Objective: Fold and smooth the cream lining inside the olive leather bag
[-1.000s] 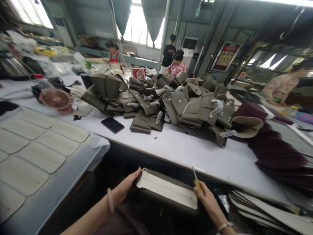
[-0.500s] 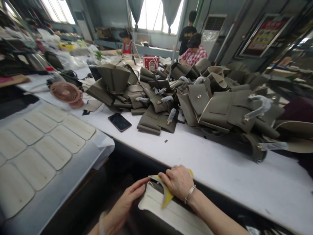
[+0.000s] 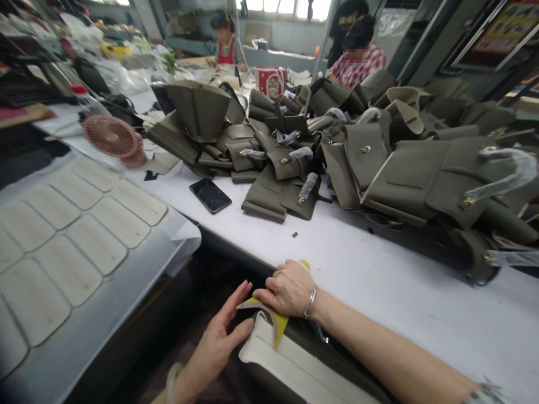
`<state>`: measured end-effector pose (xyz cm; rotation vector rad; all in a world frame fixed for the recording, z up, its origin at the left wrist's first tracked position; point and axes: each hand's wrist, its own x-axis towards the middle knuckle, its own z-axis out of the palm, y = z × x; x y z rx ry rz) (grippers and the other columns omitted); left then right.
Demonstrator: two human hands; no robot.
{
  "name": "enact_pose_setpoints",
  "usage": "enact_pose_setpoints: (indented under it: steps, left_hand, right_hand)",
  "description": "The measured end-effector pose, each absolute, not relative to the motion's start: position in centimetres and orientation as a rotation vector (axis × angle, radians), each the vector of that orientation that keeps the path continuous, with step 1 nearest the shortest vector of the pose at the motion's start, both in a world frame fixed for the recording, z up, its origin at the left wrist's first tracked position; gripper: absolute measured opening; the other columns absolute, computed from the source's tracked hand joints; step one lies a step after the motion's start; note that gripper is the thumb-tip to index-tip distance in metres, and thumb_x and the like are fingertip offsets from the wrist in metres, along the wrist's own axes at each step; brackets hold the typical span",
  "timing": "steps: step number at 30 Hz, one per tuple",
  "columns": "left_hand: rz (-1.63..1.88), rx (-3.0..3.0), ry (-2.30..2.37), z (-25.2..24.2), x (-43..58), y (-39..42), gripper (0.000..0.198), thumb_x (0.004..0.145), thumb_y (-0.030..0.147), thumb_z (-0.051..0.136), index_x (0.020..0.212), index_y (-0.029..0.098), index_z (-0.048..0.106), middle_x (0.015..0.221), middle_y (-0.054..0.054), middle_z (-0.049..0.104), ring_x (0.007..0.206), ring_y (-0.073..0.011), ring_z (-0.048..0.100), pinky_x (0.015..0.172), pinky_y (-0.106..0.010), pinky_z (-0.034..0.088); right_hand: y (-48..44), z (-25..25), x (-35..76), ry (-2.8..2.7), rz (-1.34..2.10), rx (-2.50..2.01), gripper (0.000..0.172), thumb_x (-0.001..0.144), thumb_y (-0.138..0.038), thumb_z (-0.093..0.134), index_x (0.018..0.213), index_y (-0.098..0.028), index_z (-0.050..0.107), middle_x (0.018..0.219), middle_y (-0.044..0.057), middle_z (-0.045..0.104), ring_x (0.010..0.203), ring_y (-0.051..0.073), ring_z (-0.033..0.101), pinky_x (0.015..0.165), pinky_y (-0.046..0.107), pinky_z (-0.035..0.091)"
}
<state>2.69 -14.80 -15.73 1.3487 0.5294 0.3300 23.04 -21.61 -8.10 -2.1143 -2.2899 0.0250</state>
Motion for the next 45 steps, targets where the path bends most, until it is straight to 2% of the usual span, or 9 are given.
enact_pose_setpoints:
  steps: [7, 16, 21, 29, 33, 35, 39, 42, 45]
  left_hand:
    - [0.289, 1.676, 0.68, -15.2, 2.0, -15.0, 0.048, 0.09, 0.051, 0.058, 0.135, 0.036, 0.054, 0.147, 0.005, 0.043, 0.146, -0.022, 0.022, 0.123, -0.042, 0.009]
    - [0.381, 1.945, 0.639, -14.4, 2.1, -15.5, 0.041, 0.095, 0.042, 0.053, 0.133, 0.03, 0.058, 0.142, 0.001, 0.049, 0.138, -0.023, 0.039, 0.122, -0.043, 0.019]
    - [0.479, 2.118, 0.555, -14.3, 2.4, -15.8, 0.035, 0.096, 0.031, 0.052, 0.13, 0.025, 0.061, 0.132, 0.0, 0.059, 0.133, -0.0223, 0.045, 0.121, -0.041, 0.022]
    - [0.539, 2.375, 0.412, -13.9, 2.4, -16.0, 0.032, 0.097, 0.021, 0.048, 0.124, 0.019, 0.064, 0.121, -0.001, 0.066, 0.132, -0.0197, 0.046, 0.123, -0.036, 0.013]
    - [0.495, 2.242, 0.389, -13.8, 2.1, -15.8, 0.035, 0.098, 0.026, 0.046, 0.13, 0.025, 0.06, 0.126, 0.0, 0.063, 0.128, -0.0207, 0.051, 0.123, -0.04, 0.008]
    - [0.376, 1.96, 0.455, -13.7, 2.2, -15.6, 0.035, 0.099, 0.035, 0.045, 0.129, 0.029, 0.061, 0.13, 0.0, 0.061, 0.124, -0.022, 0.054, 0.122, -0.042, 0.015]
    - [0.164, 1.308, 0.536, -13.4, 2.9, -14.7, 0.049, 0.097, 0.055, 0.038, 0.117, 0.024, 0.07, 0.123, -0.004, 0.065, 0.118, -0.0258, 0.058, 0.107, -0.04, 0.041]
    - [0.144, 1.17, 0.472, -13.4, 3.4, -14.1, 0.046, 0.094, 0.054, 0.045, 0.11, 0.021, 0.073, 0.116, -0.004, 0.068, 0.116, -0.0259, 0.059, 0.103, -0.035, 0.042]
    - [0.094, 1.143, 0.454, -13.6, 3.5, -13.8, 0.037, 0.087, 0.042, 0.059, 0.113, 0.02, 0.072, 0.117, -0.003, 0.068, 0.116, -0.0255, 0.058, 0.102, -0.033, 0.041]
  right_hand:
    - [-20.8, -8.3, 23.2, -2.366, 0.002, -2.016, 0.06, 0.099, -0.054, 0.031, 0.06, -0.018, 0.06, 0.056, 0.005, 0.062, 0.054, 0.012, 0.044, 0.061, 0.035, 0.017]
    - [-21.4, -8.3, 23.4, -2.425, -0.069, -1.906, 0.057, 0.099, -0.051, 0.033, 0.061, -0.018, 0.059, 0.055, 0.006, 0.061, 0.053, 0.014, 0.046, 0.062, 0.037, 0.015]
    - [-21.5, -8.5, 23.9, -2.483, -0.028, -1.882, 0.057, 0.099, -0.052, 0.032, 0.062, -0.018, 0.059, 0.056, 0.006, 0.063, 0.056, 0.014, 0.048, 0.062, 0.036, 0.016]
    - [-22.2, -8.9, 24.2, -2.527, 0.041, -1.872, 0.057, 0.1, -0.052, 0.029, 0.063, -0.018, 0.058, 0.057, 0.006, 0.063, 0.055, 0.015, 0.046, 0.062, 0.036, 0.015]
    - [-23.8, -9.1, 23.0, -2.417, 0.085, -2.031, 0.051, 0.1, -0.048, 0.032, 0.066, -0.019, 0.057, 0.059, 0.004, 0.063, 0.055, 0.014, 0.047, 0.062, 0.037, 0.015]
    - [-24.6, -9.0, 22.2, -2.363, 0.108, -2.128, 0.05, 0.101, -0.047, 0.03, 0.067, -0.02, 0.057, 0.061, 0.003, 0.063, 0.057, 0.015, 0.048, 0.062, 0.037, 0.016]
    - [-26.0, -8.6, 21.1, -2.262, 0.2, -2.26, 0.056, 0.101, -0.047, 0.023, 0.069, -0.019, 0.058, 0.063, 0.005, 0.064, 0.059, 0.015, 0.049, 0.062, 0.036, 0.018]
    - [-27.2, -8.2, 21.5, -1.961, 0.507, -2.36, 0.062, 0.099, -0.055, 0.02, 0.063, -0.019, 0.056, 0.059, 0.003, 0.06, 0.054, 0.013, 0.044, 0.06, 0.034, 0.021]
    - [-28.2, -8.1, 22.5, -1.304, 0.863, -2.388, 0.066, 0.095, -0.065, 0.019, 0.065, -0.019, 0.055, 0.062, 0.001, 0.056, 0.059, 0.013, 0.045, 0.061, 0.03, 0.029]
